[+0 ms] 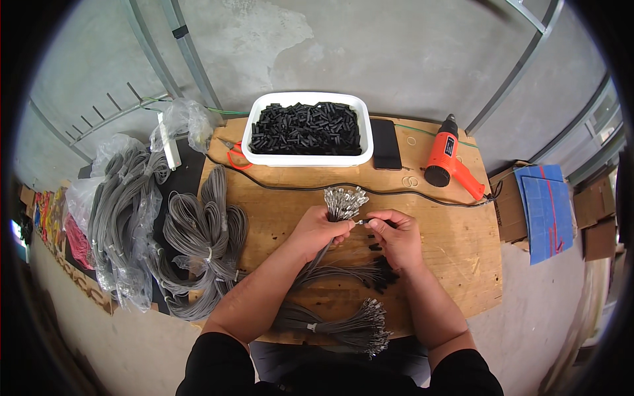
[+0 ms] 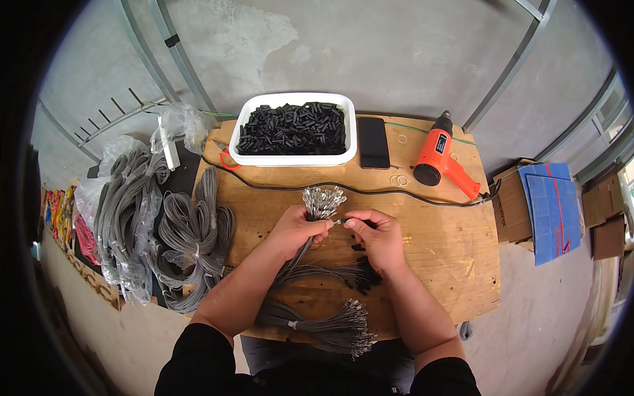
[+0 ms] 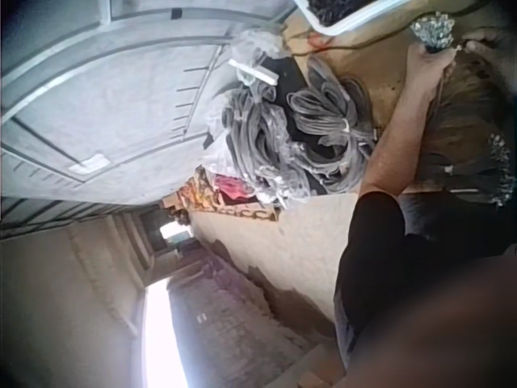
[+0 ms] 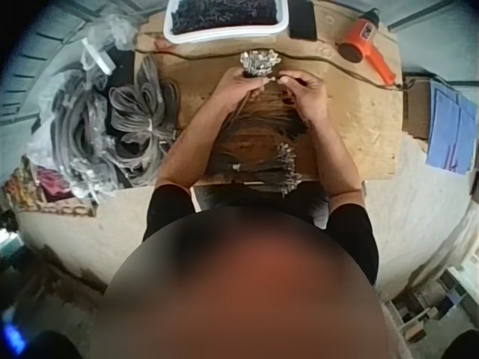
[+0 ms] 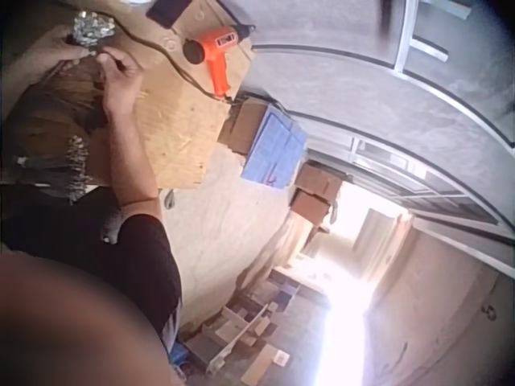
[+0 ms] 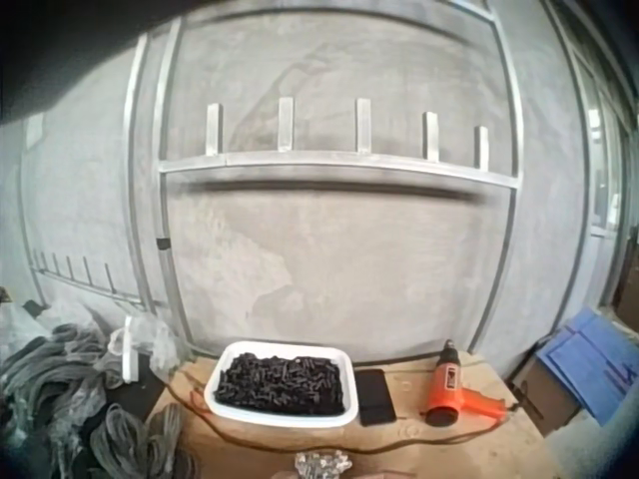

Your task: Slide heat shrink tubing onto the terminal ends of pre-cut wire bundles.

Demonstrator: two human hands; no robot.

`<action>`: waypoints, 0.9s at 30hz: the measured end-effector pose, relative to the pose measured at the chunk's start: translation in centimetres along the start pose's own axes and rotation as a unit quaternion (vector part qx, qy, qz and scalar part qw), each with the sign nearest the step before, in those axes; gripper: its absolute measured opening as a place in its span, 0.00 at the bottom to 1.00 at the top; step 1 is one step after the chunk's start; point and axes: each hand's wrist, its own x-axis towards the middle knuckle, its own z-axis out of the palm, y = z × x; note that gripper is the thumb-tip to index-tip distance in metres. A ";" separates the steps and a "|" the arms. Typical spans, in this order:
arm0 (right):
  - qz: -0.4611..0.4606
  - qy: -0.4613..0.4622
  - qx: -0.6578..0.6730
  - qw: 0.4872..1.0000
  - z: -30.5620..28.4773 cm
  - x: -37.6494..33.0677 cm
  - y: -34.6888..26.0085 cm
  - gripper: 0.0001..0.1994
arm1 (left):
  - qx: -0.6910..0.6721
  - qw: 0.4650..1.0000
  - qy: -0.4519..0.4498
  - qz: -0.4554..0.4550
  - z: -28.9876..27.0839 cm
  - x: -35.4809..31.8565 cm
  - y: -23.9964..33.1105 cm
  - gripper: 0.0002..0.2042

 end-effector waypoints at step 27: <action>0.145 -0.094 0.209 0.962 -2.4 1.1 -0.2 0.10 | -0.001 0.999 -0.041 -0.006 -0.6 0.3 -0.5 0.10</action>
